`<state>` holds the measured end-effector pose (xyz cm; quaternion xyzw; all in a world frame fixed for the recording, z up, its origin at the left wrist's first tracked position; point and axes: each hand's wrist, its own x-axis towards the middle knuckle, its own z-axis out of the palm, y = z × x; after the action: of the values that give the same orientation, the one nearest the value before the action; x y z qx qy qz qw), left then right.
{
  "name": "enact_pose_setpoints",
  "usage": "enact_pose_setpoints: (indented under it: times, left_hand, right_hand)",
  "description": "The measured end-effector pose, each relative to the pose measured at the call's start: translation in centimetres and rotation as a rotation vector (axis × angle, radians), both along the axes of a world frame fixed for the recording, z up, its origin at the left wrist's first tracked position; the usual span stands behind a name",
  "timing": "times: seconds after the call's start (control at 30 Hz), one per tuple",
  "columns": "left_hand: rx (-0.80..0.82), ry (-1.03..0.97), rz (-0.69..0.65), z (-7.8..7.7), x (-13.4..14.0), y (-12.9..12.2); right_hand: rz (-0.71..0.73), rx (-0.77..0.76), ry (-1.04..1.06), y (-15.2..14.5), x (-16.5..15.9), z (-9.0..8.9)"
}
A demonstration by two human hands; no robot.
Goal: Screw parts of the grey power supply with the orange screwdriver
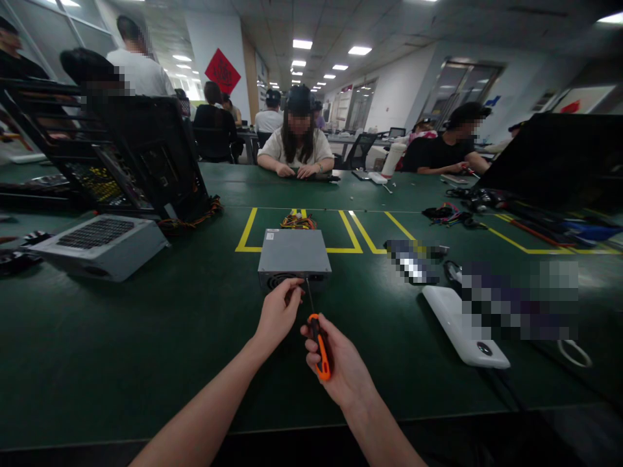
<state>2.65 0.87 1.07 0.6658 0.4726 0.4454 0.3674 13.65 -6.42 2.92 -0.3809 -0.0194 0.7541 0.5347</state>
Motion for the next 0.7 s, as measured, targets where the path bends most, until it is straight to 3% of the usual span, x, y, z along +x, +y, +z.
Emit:
enact_pose_setpoints:
  times: [0.47, 0.7]
  left_hand:
    - [-0.040, -0.052, -0.031, -0.5, 0.1, 0.3]
    - [-0.053, -0.073, -0.052, 0.0, 0.1, -0.1]
  right_hand:
    - [0.016, -0.059, 0.000, -0.7, 0.8, 0.1]
    - [-0.073, -0.023, -0.030, -0.9, 2.2, -0.2]
